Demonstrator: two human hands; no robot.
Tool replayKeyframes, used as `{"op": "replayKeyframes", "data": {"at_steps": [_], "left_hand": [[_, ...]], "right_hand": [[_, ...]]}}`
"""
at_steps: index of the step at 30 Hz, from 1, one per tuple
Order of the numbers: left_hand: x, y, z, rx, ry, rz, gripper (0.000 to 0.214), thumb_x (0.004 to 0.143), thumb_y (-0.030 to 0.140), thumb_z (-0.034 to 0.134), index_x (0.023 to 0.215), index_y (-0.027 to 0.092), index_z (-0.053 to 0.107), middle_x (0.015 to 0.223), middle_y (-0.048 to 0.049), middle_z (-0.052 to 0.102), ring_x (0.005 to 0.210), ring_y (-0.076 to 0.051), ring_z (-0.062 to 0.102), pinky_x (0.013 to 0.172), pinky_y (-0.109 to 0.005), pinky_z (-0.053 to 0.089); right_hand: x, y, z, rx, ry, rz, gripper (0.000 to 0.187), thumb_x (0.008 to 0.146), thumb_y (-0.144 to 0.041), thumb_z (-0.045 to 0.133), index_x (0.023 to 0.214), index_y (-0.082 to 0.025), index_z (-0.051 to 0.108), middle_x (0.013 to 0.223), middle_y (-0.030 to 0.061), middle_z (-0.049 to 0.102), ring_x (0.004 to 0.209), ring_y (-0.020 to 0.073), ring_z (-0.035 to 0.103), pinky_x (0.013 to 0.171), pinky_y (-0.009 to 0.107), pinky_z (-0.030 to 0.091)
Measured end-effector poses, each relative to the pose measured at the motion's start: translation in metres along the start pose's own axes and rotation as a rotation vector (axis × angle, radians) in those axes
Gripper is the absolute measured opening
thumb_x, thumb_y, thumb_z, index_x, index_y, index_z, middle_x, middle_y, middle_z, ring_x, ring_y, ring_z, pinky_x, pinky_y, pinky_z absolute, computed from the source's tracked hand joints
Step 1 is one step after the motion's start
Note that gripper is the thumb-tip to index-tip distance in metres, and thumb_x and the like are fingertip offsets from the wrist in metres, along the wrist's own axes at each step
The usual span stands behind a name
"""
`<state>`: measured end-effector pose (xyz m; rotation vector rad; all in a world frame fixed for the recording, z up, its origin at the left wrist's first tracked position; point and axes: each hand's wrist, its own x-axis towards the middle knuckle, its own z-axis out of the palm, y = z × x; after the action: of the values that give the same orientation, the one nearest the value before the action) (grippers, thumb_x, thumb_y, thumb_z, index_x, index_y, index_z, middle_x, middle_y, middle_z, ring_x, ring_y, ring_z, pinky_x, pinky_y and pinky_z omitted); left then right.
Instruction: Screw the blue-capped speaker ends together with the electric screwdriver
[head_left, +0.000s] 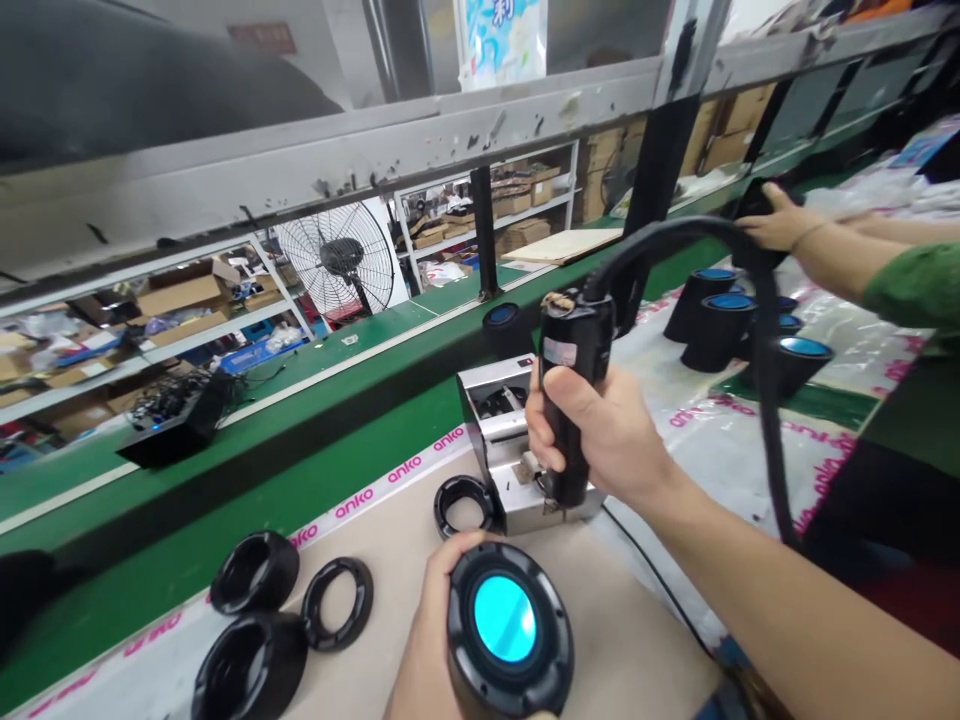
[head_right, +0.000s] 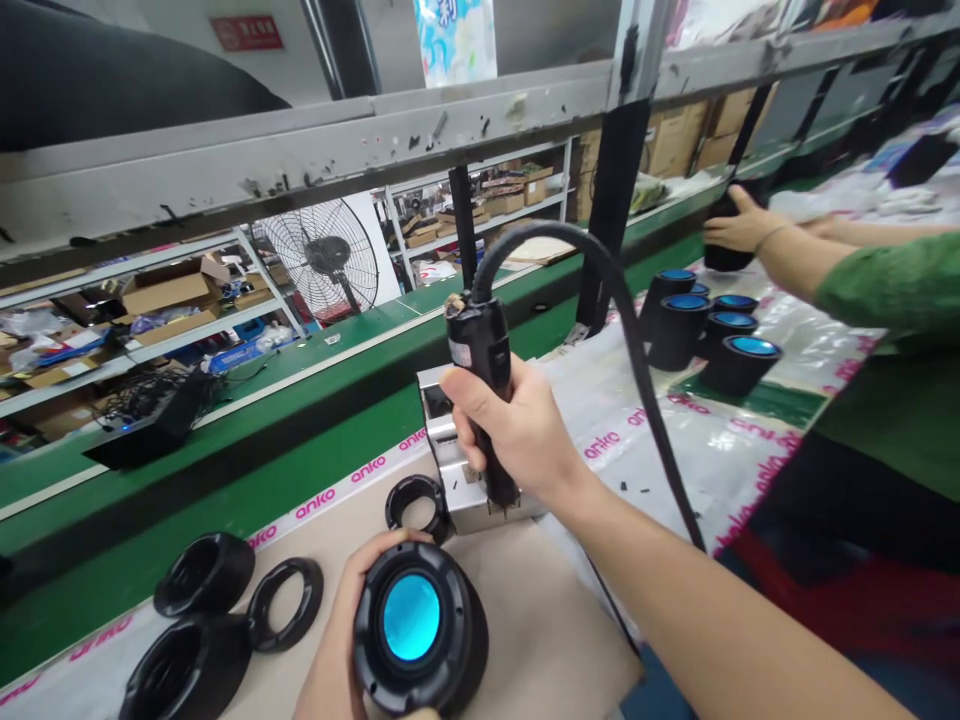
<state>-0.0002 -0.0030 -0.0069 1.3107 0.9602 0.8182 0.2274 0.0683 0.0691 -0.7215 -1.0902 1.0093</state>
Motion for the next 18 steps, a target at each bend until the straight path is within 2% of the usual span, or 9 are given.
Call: {"op": "replayKeyframes", "data": {"at_steps": [2, 4, 5, 6, 9, 12, 15, 18], "left_hand": [[-0.002, 0.01, 0.005, 0.006, 0.006, -0.011, 0.099, 0.053, 0.028, 0.092, 0.142, 0.024, 0.049, 0.128, -0.0103, 0.075, 0.11, -0.033, 0.076, 0.101, -0.038, 0.056], [-0.003, 0.019, 0.009, -0.002, -0.007, -0.012, 0.094, 0.054, 0.021, 0.089, 0.139, 0.025, 0.051, 0.121, -0.007, 0.075, 0.109, -0.03, 0.074, 0.1, -0.036, 0.054], [-0.004, 0.022, 0.01, -0.012, -0.02, -0.012, 0.091, 0.054, 0.018, 0.086, 0.138, 0.025, 0.051, 0.118, -0.0053, 0.075, 0.105, -0.028, 0.073, 0.097, -0.035, 0.055], [-0.004, 0.024, 0.011, -0.026, -0.039, -0.008, 0.089, 0.055, 0.016, 0.083, 0.138, 0.025, 0.051, 0.114, -0.0043, 0.075, 0.099, -0.026, 0.072, 0.09, -0.034, 0.055], [-0.003, 0.023, 0.011, -0.083, -0.082, 0.036, 0.087, 0.057, 0.019, 0.085, 0.137, 0.024, 0.052, 0.109, -0.0049, 0.073, 0.092, -0.024, 0.069, 0.082, -0.032, 0.055], [-0.002, 0.019, 0.01, -0.092, -0.098, 0.145, 0.078, 0.061, 0.02, 0.086, 0.134, 0.023, 0.057, 0.114, -0.0073, 0.072, 0.101, -0.029, 0.071, 0.092, -0.039, 0.056], [-0.003, 0.018, 0.009, -0.072, -0.114, 0.245, 0.064, 0.066, 0.022, 0.088, 0.124, 0.024, 0.061, 0.125, -0.0097, 0.071, 0.126, -0.04, 0.069, 0.113, -0.052, 0.052], [-0.005, 0.019, 0.008, -0.066, -0.125, 0.232, 0.062, 0.065, 0.022, 0.092, 0.119, 0.024, 0.061, 0.131, -0.0116, 0.072, 0.136, -0.046, 0.065, 0.117, -0.058, 0.052]], "right_hand": [[-0.002, -0.013, 0.003, 0.04, -0.015, 0.029, 0.06, 0.076, -0.07, 0.095, 0.08, -0.02, 0.061, 0.052, -0.0024, 0.058, 0.033, 0.012, 0.049, 0.036, 0.024, 0.044], [-0.002, -0.035, 0.01, 0.097, 0.018, -0.005, 0.061, 0.072, -0.072, 0.096, 0.084, -0.023, 0.063, 0.052, -0.0047, 0.058, 0.032, 0.0115, 0.049, 0.036, 0.024, 0.045], [-0.001, -0.047, 0.016, 0.126, 0.039, -0.035, 0.063, 0.069, -0.075, 0.097, 0.085, -0.024, 0.063, 0.052, -0.0063, 0.058, 0.032, 0.011, 0.048, 0.037, 0.024, 0.047], [-0.001, -0.06, 0.023, 0.147, 0.053, -0.072, 0.069, 0.06, -0.079, 0.099, 0.081, -0.026, 0.061, 0.046, -0.0087, 0.054, 0.027, 0.0109, 0.042, 0.032, 0.023, 0.042], [-0.001, -0.085, 0.05, 0.171, -0.012, -0.058, 0.065, 0.07, -0.084, 0.09, 0.083, -0.027, 0.063, 0.043, -0.0093, 0.052, 0.021, 0.0117, 0.035, 0.027, 0.027, 0.044], [-0.009, -0.088, 0.075, 0.227, -0.173, 0.049, 0.059, 0.078, -0.082, 0.085, 0.088, -0.028, 0.064, 0.042, -0.0093, 0.053, 0.018, 0.0135, 0.034, 0.024, 0.029, 0.044], [-0.021, -0.079, 0.089, 0.24, -0.334, 0.159, 0.056, 0.079, -0.074, 0.089, 0.088, -0.026, 0.062, 0.045, -0.0074, 0.057, 0.022, 0.0179, 0.045, 0.027, 0.03, 0.047], [-0.03, -0.074, 0.093, 0.227, -0.412, 0.217, 0.052, 0.076, -0.066, 0.094, 0.086, -0.027, 0.061, 0.046, -0.0083, 0.056, 0.026, 0.0189, 0.051, 0.031, 0.028, 0.044]]}}
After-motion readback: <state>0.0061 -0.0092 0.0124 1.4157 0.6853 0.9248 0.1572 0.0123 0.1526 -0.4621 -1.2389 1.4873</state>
